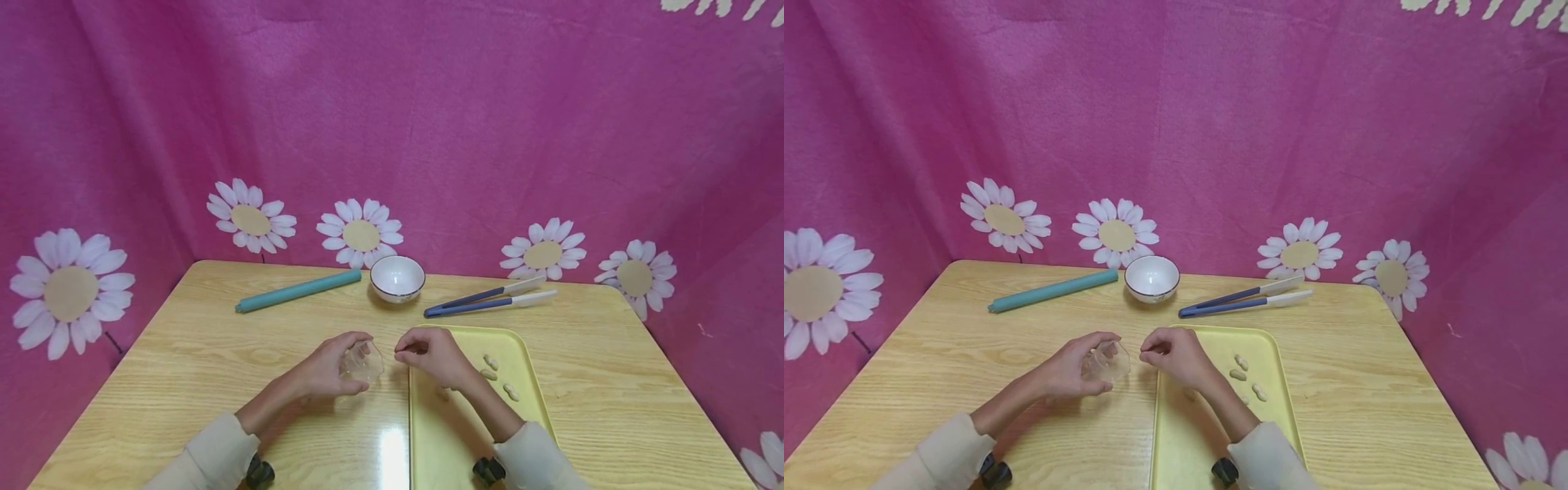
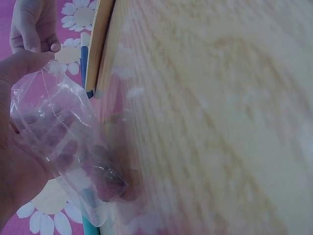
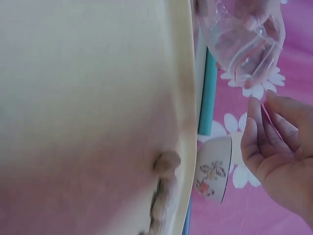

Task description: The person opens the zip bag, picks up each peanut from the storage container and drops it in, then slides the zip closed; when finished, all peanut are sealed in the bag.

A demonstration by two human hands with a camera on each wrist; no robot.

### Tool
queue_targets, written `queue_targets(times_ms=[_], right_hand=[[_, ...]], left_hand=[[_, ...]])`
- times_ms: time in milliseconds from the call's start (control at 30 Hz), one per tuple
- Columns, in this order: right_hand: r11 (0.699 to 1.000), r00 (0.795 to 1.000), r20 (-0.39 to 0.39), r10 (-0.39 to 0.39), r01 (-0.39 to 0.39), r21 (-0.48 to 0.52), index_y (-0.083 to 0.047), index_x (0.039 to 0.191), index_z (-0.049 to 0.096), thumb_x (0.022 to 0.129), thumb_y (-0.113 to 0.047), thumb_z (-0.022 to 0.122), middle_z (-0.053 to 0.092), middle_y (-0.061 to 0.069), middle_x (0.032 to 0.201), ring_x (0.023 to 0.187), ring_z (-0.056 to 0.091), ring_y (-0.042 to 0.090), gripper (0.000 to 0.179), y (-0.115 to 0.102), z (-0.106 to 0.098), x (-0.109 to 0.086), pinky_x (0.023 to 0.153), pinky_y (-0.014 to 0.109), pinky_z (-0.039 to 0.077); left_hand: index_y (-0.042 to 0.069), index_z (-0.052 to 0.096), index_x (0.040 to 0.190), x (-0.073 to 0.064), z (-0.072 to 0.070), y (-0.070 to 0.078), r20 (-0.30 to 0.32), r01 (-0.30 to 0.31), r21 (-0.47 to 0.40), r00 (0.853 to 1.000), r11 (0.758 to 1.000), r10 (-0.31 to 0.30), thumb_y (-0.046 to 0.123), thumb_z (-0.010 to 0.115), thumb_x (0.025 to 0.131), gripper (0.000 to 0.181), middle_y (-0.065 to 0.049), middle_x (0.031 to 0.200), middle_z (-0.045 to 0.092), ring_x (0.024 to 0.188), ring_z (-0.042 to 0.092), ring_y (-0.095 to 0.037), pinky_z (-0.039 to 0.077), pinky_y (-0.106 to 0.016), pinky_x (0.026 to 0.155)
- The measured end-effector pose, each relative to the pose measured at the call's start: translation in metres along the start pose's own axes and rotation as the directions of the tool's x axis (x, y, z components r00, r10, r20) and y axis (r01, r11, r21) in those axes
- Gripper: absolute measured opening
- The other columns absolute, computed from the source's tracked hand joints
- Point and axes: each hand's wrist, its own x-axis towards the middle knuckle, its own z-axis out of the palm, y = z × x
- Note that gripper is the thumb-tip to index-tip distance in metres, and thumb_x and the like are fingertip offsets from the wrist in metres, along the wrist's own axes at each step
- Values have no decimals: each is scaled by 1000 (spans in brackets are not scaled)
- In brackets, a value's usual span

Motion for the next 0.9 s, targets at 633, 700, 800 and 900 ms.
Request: queue_targets(times_ms=[633,700,800,900], right_hand=[[989,986,-129,102,-115,-97,-2,89,70,83,-11,71,71,11,85,74,63,6,11,47,-71,-26,66,19,51],[984,984,-142,111,-129,-121,-1,90,70,83,-11,71,71,11,85,75,64,6,12,53,-78,-29,66,19,51],[972,979,-166,121,-150,-178,-1,91,70,83,-11,71,71,10,85,74,63,5,13,62,-89,-32,65,20,50],[955,975,-166,146,-183,-232,0,91,70,83,-8,69,71,10,83,72,61,7,11,70,-97,-36,65,21,49]], left_hand=[[9,45,135,-2,-3,1,1,12,-23,1000,1000,-12,20,80,71,74,-4,123,58,120,51,-24,39,-50,102],[8,45,135,-2,-3,1,0,12,-23,1000,1000,-12,19,80,71,74,-4,123,58,120,51,-24,39,-51,102],[7,45,135,-2,-3,1,-1,13,-26,1000,1000,-13,18,80,71,74,-4,124,58,121,51,-24,39,-51,102],[6,45,135,-2,-4,1,-1,10,-30,1000,999,-10,18,80,71,75,-5,123,58,121,51,-24,39,-51,102]])
